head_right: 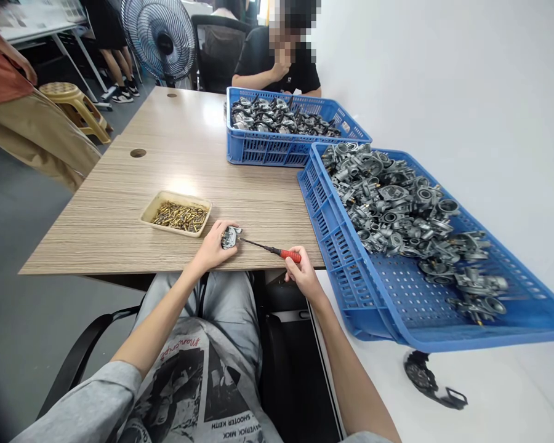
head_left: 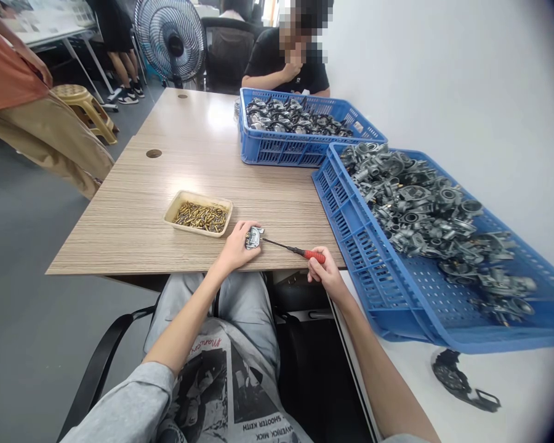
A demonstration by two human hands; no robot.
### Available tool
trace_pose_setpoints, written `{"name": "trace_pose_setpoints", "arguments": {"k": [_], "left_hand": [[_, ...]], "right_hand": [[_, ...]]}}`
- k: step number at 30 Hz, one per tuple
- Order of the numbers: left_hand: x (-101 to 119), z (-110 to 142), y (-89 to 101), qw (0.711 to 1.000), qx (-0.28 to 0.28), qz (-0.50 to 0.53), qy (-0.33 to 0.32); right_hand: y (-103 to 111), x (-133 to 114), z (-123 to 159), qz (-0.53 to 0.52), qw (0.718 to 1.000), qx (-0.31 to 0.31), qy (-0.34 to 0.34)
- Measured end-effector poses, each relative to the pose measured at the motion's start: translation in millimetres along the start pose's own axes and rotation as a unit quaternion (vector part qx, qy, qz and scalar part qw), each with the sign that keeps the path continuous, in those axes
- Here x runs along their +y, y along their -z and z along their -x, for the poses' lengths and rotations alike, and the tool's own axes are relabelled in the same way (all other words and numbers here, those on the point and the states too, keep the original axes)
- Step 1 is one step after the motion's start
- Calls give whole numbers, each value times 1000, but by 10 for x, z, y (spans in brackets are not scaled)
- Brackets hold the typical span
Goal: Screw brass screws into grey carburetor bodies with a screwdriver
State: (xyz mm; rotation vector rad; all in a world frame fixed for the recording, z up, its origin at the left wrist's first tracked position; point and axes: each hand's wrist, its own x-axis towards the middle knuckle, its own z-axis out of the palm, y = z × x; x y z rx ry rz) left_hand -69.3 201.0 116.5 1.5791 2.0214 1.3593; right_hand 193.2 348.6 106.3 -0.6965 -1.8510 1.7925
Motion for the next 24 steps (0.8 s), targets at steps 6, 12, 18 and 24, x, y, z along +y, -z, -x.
{"name": "trace_pose_setpoints", "arguments": {"k": [6,12,18,24], "left_hand": [[-21,3,-12,1000,7,0,-5],[-33,2,-16,1000,9,-3,-9],[-18,-2,-8,1000,8,-7,-10],[-30,-7,-15,1000,6,-6,-9]], "right_hand": [[4,28,-17,4,1000,9,1],[13,36,-20,1,1000,8,-2],[14,27,-14,-8,1000,3,4],[14,39,-30,2,1000,9,-2]]}}
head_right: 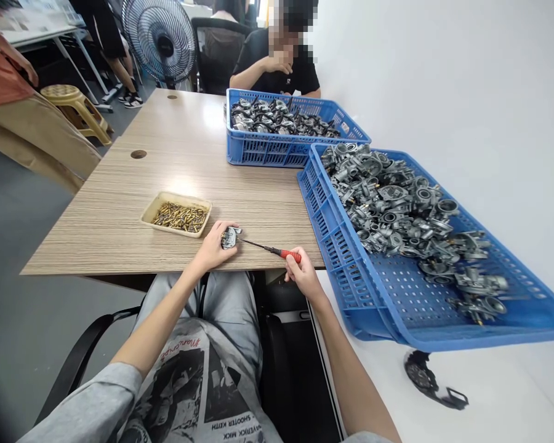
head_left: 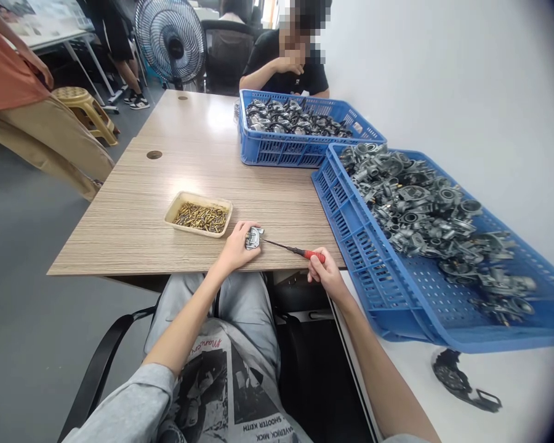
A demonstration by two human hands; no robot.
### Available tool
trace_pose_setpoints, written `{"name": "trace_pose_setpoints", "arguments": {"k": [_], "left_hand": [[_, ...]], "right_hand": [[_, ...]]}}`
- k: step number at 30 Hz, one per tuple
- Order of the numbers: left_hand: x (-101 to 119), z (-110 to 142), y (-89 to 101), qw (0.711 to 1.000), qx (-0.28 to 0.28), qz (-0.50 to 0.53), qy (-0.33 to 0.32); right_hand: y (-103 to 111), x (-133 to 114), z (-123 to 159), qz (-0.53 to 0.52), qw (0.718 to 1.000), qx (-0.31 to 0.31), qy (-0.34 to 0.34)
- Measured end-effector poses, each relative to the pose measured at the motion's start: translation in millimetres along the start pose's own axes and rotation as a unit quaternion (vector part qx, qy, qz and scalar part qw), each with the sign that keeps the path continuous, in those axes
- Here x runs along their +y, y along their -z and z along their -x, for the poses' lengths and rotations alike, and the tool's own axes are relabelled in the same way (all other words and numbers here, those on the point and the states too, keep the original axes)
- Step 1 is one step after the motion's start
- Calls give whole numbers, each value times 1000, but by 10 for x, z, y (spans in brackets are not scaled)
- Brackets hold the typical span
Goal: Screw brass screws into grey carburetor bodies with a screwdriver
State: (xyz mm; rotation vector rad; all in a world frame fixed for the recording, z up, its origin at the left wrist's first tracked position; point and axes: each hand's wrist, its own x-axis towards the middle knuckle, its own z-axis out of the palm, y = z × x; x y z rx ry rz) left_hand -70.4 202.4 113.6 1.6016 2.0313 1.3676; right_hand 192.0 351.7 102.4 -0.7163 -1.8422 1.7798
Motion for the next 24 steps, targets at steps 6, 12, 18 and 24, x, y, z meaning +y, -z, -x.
{"name": "trace_pose_setpoints", "arguments": {"k": [6,12,18,24], "left_hand": [[7,5,2,1000,1,3,-1],[35,10,20,1000,2,4,5],[31,10,15,1000,1,6,4],[30,9,10,1000,2,6,6]], "right_hand": [[0,-3,16,-11,1000,-5,8],[-11,-22,19,-4,1000,2,-3],[-6,-17,24,-9,1000,-1,1],[-6,-16,20,-8,1000,0,0]]}}
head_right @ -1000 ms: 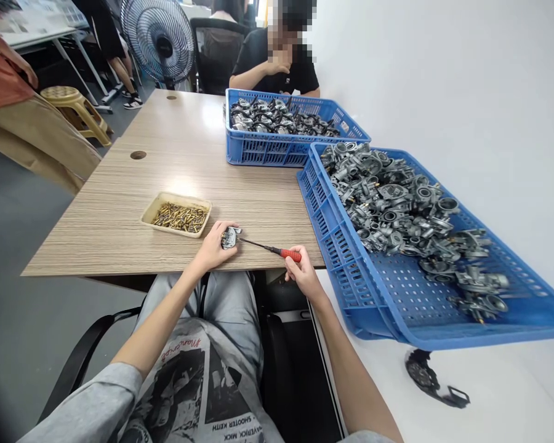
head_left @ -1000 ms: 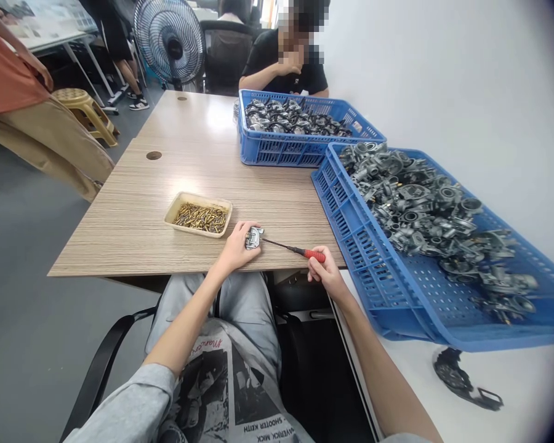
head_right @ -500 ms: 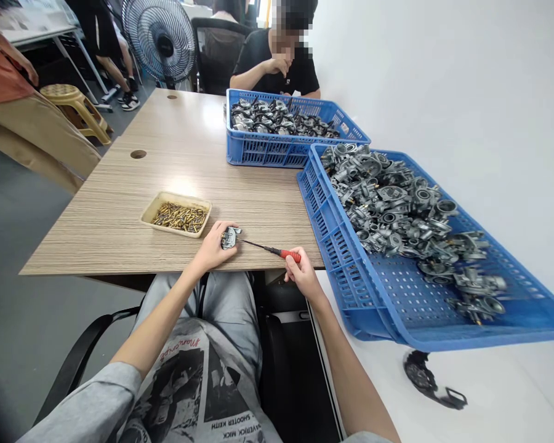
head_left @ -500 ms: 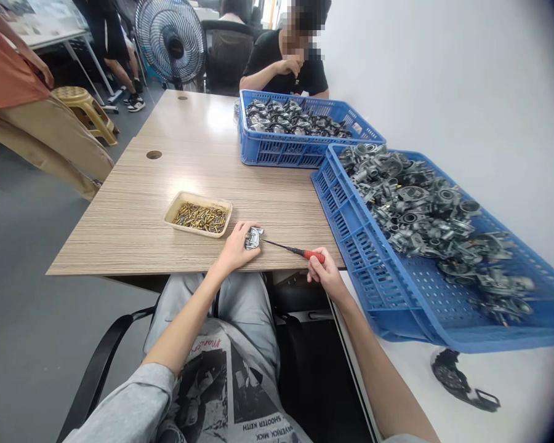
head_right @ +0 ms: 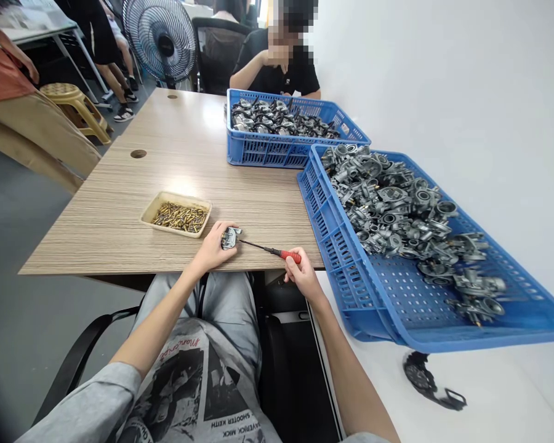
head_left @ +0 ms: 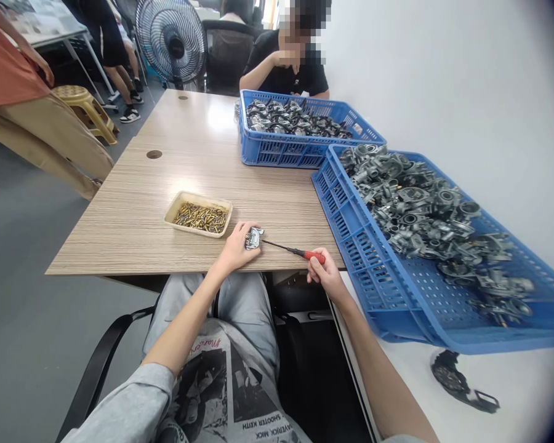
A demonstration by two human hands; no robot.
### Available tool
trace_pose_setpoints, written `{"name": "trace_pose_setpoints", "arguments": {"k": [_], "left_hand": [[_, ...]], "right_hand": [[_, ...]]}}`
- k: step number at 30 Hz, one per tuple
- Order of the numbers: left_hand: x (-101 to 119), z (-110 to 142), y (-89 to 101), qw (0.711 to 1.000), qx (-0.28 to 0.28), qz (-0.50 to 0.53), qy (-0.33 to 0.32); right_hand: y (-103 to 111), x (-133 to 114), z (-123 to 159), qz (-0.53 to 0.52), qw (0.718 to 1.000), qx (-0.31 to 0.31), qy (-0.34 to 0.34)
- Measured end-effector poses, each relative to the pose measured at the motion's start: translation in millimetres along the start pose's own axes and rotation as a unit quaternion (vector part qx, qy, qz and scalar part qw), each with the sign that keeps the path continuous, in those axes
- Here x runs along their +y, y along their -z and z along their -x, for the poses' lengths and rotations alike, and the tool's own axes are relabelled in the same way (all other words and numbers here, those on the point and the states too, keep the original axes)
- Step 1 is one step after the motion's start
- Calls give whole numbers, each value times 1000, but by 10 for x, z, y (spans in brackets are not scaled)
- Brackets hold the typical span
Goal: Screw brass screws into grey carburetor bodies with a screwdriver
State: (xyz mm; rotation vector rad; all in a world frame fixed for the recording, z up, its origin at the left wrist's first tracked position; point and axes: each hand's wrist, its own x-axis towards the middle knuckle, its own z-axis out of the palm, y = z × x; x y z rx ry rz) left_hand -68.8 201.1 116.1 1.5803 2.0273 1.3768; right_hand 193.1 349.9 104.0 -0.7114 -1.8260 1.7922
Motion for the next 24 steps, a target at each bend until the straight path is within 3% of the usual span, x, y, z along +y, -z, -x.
{"name": "trace_pose_setpoints", "arguments": {"k": [24], "left_hand": [[1,-1,2,1000,-3,-3,5]], "right_hand": [[-16,-23,-15,21,1000,1,6]]}}
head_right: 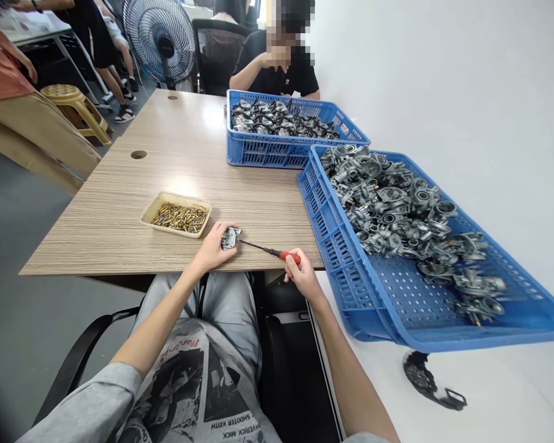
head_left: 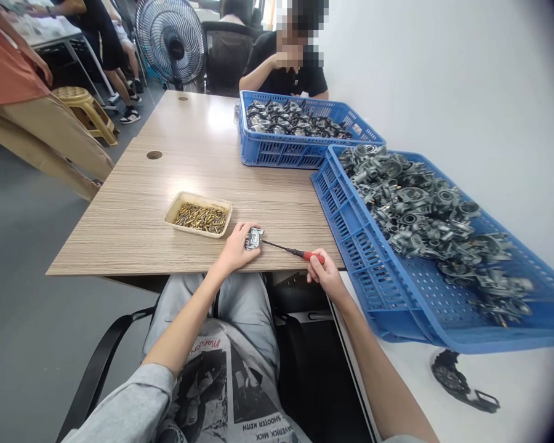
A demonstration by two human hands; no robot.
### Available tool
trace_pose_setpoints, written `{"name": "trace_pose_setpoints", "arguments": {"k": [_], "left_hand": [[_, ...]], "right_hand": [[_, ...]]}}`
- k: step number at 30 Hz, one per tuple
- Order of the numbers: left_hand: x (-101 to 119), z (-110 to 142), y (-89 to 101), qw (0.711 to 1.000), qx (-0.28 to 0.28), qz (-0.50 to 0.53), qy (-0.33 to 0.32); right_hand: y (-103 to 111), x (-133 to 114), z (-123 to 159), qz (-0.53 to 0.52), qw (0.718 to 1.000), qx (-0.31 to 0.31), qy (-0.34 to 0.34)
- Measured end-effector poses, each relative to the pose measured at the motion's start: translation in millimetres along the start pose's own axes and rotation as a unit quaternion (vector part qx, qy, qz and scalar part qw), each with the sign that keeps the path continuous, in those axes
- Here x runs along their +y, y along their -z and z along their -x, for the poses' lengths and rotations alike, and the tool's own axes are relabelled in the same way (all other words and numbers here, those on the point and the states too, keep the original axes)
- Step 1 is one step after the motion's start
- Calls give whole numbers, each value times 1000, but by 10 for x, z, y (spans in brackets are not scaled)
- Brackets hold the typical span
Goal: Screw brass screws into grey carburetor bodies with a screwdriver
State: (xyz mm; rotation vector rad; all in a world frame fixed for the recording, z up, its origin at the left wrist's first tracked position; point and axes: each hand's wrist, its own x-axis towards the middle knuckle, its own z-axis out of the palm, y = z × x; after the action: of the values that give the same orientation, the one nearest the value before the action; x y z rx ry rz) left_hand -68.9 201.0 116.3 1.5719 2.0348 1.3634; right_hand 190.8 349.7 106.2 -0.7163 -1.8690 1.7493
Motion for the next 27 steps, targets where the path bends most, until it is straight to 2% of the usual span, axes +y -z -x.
{"name": "trace_pose_setpoints", "arguments": {"k": [27], "left_hand": [[13,4,9,1000,-4,-1,3]], "right_hand": [[62,120,10,17,1000,1,-3]]}}
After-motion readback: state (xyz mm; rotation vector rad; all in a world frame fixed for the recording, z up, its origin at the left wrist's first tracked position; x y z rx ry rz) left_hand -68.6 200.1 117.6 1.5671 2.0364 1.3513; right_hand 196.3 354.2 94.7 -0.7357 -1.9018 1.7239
